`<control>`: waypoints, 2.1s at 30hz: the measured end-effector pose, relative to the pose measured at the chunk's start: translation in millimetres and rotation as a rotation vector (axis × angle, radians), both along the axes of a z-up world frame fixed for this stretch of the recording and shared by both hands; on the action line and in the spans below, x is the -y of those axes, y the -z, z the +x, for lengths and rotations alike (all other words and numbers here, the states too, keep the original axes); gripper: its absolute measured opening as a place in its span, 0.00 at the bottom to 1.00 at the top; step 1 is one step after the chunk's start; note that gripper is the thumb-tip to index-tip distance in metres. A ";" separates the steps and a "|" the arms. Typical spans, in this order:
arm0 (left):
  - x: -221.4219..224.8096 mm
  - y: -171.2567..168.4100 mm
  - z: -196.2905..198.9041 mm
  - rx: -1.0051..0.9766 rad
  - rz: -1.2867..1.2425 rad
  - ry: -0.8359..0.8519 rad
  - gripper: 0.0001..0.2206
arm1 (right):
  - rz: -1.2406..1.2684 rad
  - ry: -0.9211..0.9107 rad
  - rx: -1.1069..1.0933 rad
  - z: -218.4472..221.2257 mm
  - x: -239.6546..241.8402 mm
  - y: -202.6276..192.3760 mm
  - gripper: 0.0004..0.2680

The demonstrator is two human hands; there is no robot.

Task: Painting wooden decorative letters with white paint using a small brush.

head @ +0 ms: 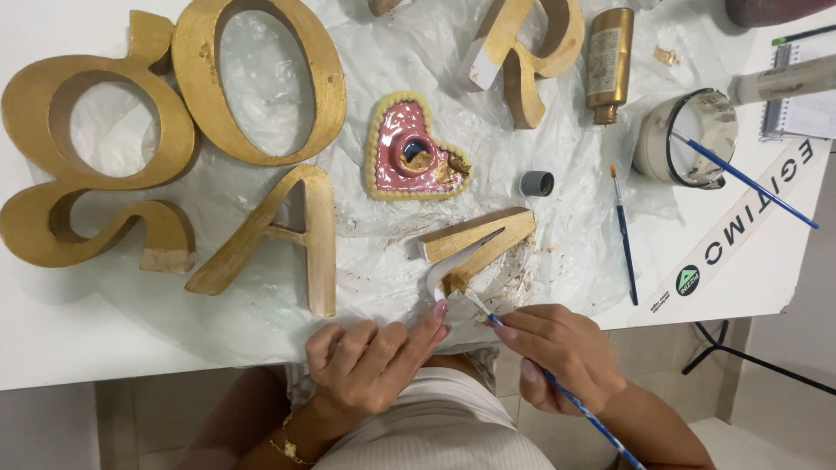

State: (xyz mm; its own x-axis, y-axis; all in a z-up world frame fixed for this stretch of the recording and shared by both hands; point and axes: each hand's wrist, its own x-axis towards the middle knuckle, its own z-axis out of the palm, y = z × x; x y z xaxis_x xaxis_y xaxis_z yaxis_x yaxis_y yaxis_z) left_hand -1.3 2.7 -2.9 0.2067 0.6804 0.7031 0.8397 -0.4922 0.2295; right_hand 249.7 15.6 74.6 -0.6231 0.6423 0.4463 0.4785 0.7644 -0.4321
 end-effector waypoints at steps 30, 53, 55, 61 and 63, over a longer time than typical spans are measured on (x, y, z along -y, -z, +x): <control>-0.9 -1.4 -0.1 0.008 0.009 -0.007 0.10 | 0.069 0.010 -0.109 -22.3 -11.3 -2.9 0.09; 0.7 0.9 0.6 0.016 0.002 0.014 0.10 | 0.077 0.027 -0.102 -15.5 -16.7 1.2 0.09; 0.1 2.2 0.7 0.013 0.007 0.011 0.10 | 0.113 0.045 -0.118 -18.4 -18.1 0.6 0.09; 0.4 2.1 0.8 0.011 0.005 0.026 0.10 | 0.050 0.035 -0.062 -10.6 -14.5 -4.7 0.09; -0.2 6.7 2.7 0.037 0.043 0.007 0.09 | 0.119 0.059 -0.081 -15.5 -18.4 -0.1 0.09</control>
